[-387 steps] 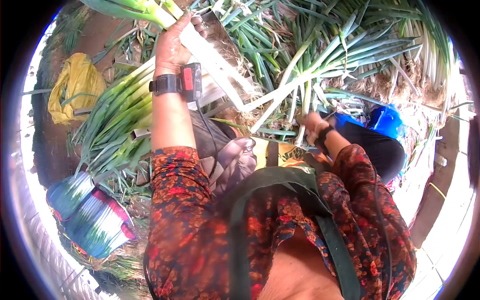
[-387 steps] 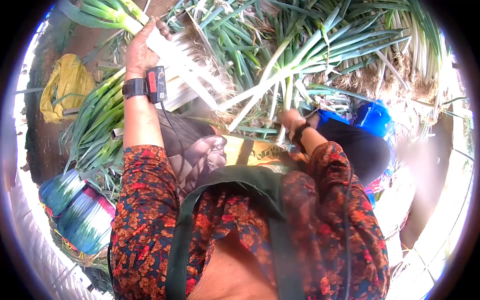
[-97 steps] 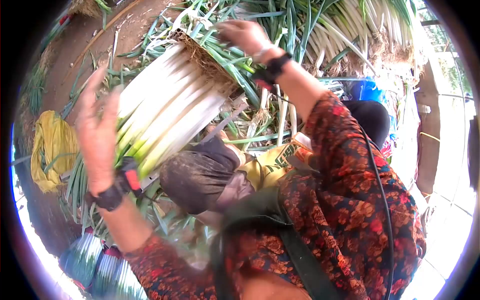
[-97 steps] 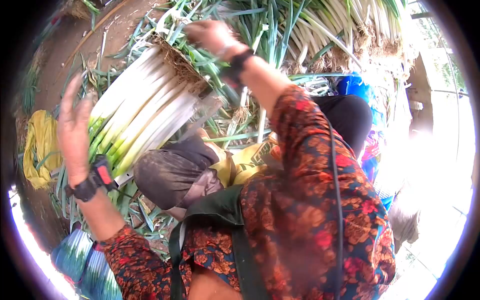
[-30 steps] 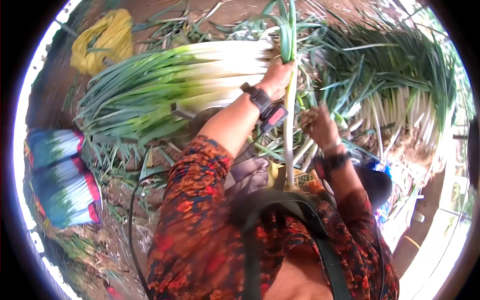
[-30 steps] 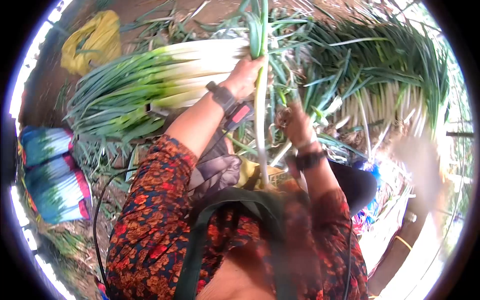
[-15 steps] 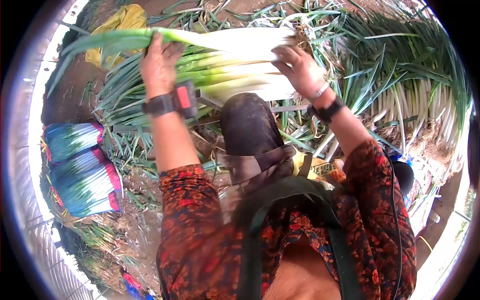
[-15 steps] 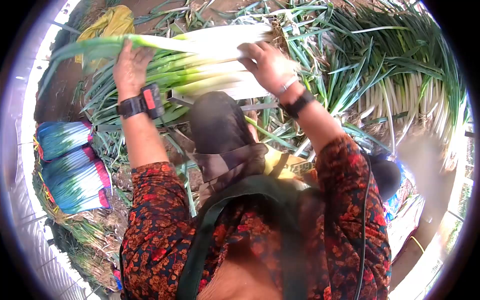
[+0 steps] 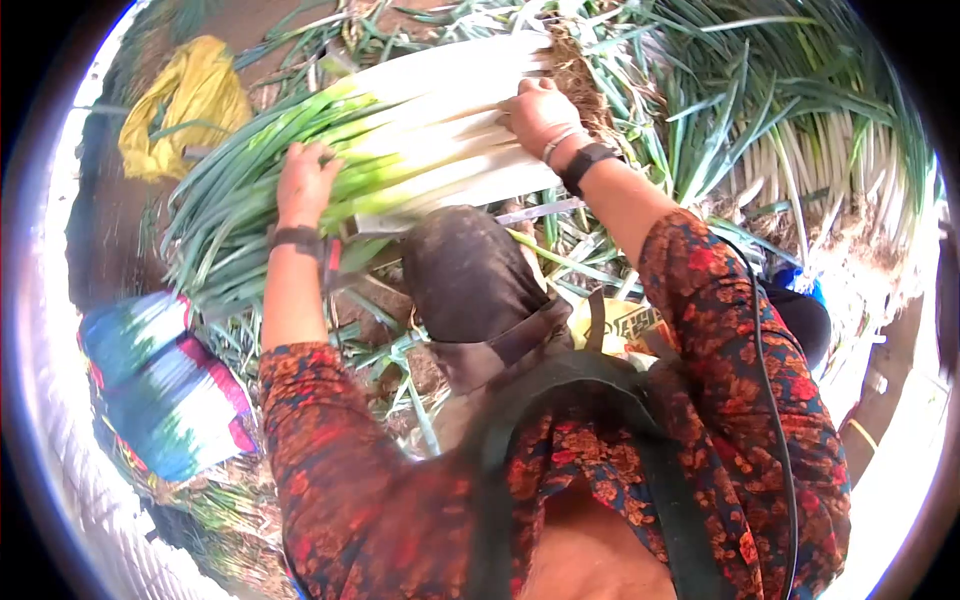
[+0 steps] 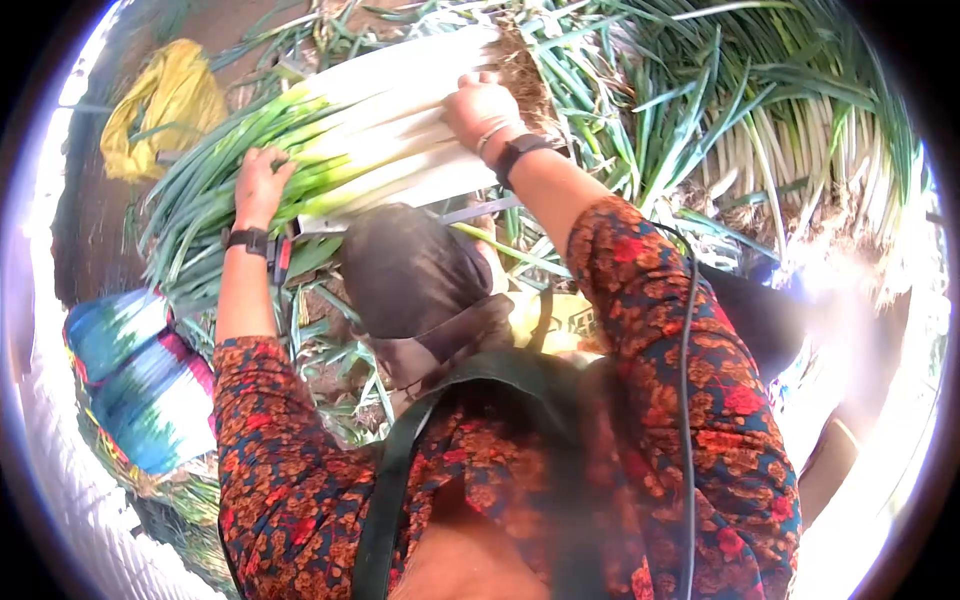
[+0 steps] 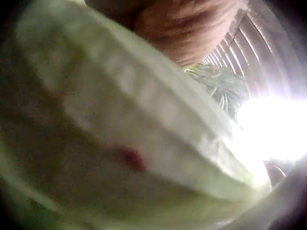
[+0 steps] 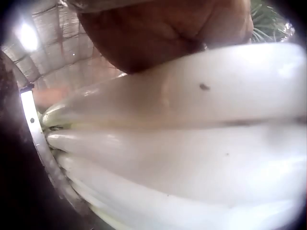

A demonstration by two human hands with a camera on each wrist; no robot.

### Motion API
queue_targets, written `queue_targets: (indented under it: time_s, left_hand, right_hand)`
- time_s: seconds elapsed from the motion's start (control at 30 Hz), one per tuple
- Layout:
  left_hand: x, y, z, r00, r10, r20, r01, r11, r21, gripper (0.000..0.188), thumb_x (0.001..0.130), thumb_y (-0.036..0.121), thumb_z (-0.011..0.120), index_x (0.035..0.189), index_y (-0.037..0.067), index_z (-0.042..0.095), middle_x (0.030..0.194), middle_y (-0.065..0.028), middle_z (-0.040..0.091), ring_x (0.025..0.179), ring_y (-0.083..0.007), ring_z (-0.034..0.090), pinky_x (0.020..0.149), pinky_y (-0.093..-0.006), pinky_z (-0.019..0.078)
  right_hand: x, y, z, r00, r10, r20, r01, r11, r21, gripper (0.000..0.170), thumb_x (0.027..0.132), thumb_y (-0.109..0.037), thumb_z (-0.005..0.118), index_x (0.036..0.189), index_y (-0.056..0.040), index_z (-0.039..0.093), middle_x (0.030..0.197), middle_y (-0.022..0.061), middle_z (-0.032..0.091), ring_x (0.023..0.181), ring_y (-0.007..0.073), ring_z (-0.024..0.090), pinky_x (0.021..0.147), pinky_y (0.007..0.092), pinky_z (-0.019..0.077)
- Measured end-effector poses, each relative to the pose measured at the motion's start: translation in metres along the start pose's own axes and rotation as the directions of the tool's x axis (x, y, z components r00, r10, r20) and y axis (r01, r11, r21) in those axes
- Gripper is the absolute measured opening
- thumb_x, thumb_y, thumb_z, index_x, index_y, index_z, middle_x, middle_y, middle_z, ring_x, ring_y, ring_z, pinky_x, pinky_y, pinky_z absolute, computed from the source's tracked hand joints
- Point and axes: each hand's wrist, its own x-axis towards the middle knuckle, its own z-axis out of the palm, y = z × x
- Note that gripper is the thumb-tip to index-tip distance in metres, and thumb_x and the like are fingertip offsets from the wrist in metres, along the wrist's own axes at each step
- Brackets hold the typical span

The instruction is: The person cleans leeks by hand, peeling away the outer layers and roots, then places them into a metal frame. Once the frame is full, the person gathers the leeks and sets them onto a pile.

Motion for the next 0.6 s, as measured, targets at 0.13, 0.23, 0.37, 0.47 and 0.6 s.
queue_targets:
  time_s: [0.13, 0.23, 0.37, 0.47, 0.6]
  left_hand:
    - [0.019, -0.007, 0.018, 0.995, -0.050, 0.082, 0.044, 0.996, 0.083, 0.029, 0.075, 0.026, 0.075, 0.093, 0.008, 0.062, 0.093, -0.0182, 0.056, 0.087, -0.0361, 0.056, 0.073, -0.0444, 0.0454]
    - [0.018, -0.025, 0.026, 0.997, 0.054, 0.064, -0.058, 0.996, 0.070, 0.032, 0.076, 0.027, 0.075, 0.095, 0.006, 0.062, 0.094, -0.0207, 0.056, 0.089, -0.0368, 0.056, 0.078, -0.0445, 0.0449]
    - [0.013, -0.023, 0.019, 0.990, 0.058, 0.127, -0.070, 0.993, 0.094, 0.031, 0.077, 0.025, 0.074, 0.095, 0.003, 0.061, 0.095, -0.0206, 0.056, 0.091, -0.0368, 0.055, 0.081, -0.0438, 0.0448]
    - [0.018, -0.018, 0.014, 0.985, 0.039, 0.170, -0.055, 0.994, 0.096, 0.028, 0.077, 0.022, 0.073, 0.093, 0.002, 0.061, 0.092, -0.0199, 0.057, 0.091, -0.0359, 0.055, 0.081, -0.0428, 0.0449]
    - [0.032, -0.022, 0.017, 0.957, -0.078, 0.280, 0.050, 0.993, 0.106, 0.024, 0.078, 0.020, 0.072, 0.089, 0.001, 0.061, 0.089, -0.0194, 0.058, 0.089, -0.0352, 0.055, 0.081, -0.0421, 0.0446]
  right_hand:
    - [0.021, -0.004, 0.020, 0.989, 0.141, -0.045, -0.145, 0.985, -0.091, 0.024, 0.082, -0.030, 0.064, 0.096, -0.0116, 0.071, 0.101, 0.0097, 0.066, 0.105, 0.0299, 0.057, 0.091, 0.0405, 0.0467]
    - [0.029, 0.008, 0.008, 0.974, 0.145, 0.173, -0.160, 0.984, 0.076, 0.028, 0.082, -0.028, 0.064, 0.102, -0.0096, 0.069, 0.096, 0.0128, 0.068, 0.101, 0.0282, 0.062, 0.087, 0.0397, 0.0499]
    - [-0.056, 0.040, -0.049, 0.933, 0.152, -0.327, 0.131, 0.703, 0.700, 0.032, 0.086, -0.024, 0.065, 0.114, -0.0094, 0.066, 0.095, 0.0129, 0.069, 0.083, 0.0261, 0.066, 0.079, 0.0341, 0.0529]
    - [-0.125, 0.122, -0.042, 0.780, 0.579, -0.236, -0.065, 0.451, 0.890, 0.032, 0.090, -0.024, 0.062, 0.115, -0.0047, 0.064, 0.095, 0.0068, 0.070, 0.080, 0.0124, 0.065, 0.072, 0.0262, 0.0526]
    - [-0.236, 0.255, 0.083, 0.412, 0.909, 0.063, -0.785, 0.320, 0.530, 0.022, 0.085, -0.027, 0.062, 0.092, -0.0064, 0.068, 0.087, 0.0091, 0.070, 0.076, 0.0222, 0.067, 0.068, 0.0327, 0.0533]
